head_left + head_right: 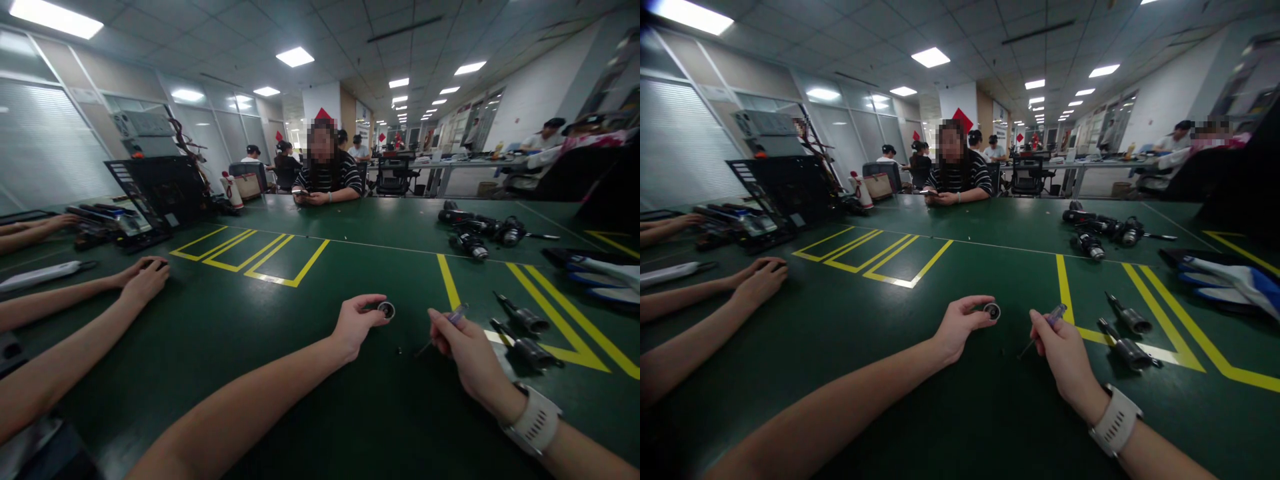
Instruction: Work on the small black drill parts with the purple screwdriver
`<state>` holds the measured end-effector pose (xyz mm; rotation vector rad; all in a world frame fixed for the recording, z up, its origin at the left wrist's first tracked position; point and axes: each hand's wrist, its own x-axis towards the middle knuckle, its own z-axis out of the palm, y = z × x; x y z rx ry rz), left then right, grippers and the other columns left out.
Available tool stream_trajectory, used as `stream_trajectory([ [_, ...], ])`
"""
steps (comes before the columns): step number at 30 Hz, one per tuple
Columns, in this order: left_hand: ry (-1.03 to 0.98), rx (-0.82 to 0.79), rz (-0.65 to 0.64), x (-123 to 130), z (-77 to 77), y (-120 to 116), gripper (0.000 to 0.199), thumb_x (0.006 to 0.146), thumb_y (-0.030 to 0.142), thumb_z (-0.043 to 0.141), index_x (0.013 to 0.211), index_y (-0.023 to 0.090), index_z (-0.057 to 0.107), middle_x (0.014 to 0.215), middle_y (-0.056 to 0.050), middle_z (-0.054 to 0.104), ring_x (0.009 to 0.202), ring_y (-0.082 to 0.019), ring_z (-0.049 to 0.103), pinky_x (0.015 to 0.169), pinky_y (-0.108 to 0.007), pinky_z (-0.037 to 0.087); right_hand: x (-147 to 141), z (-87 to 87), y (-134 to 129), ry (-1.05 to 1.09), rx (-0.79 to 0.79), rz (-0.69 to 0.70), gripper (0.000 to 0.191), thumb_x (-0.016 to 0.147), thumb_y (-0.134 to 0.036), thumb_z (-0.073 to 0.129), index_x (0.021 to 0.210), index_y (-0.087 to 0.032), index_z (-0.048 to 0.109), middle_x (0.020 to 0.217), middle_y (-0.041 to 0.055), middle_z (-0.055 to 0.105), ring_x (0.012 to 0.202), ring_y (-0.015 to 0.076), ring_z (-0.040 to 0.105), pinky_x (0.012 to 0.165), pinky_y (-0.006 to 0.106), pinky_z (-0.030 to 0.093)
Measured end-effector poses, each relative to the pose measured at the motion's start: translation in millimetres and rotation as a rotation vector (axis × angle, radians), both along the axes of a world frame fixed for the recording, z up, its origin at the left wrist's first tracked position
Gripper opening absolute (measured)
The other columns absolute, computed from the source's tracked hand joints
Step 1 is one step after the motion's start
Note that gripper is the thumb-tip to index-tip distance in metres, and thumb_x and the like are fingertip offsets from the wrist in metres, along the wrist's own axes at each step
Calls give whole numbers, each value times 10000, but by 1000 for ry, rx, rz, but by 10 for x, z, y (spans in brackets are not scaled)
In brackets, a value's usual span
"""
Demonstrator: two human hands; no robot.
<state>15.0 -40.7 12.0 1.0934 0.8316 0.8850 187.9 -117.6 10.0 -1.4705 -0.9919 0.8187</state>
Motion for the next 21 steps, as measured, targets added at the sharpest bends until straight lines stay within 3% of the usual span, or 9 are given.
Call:
stream_trajectory([
  [4,-8,26,-29,-18,-4,-11,315,763,17,595,1040,156,650,1058,-90,652,945,-195,635,858,-369,533,-48,83,-21,152,41,-2,374,728,-528,605,580,-186,561,504,-10,520,448,137,493,411,259,404],
  [7,-15,56,-25,-10,-4,-23,312,764,18,594,1040,151,653,1033,-87,665,936,-190,637,850,-356,535,-75,127,-70,231,166,62,312,759,-474,611,634,-187,609,575,5,571,534,151,545,488,274,469],
  [12,-29,85,-26,3,-7,-35,301,743,38,633,1024,142,664,1012,-94,677,902,-185,641,835,-359,537,-106,89,-150,-151,252,154,238,819,-423,571,813,-212,680,768,36,686,753,197,637,684,309,532],
  [21,-37,108,9,41,-30,-38,287,674,78,711,957,122,685,885,-83,702,813,-182,657,809,-369,531,-192,88,-167,-479,427,205,183,851,-333,541,883,-210,672,829,56,702,761,200,672,653,297,561],
])
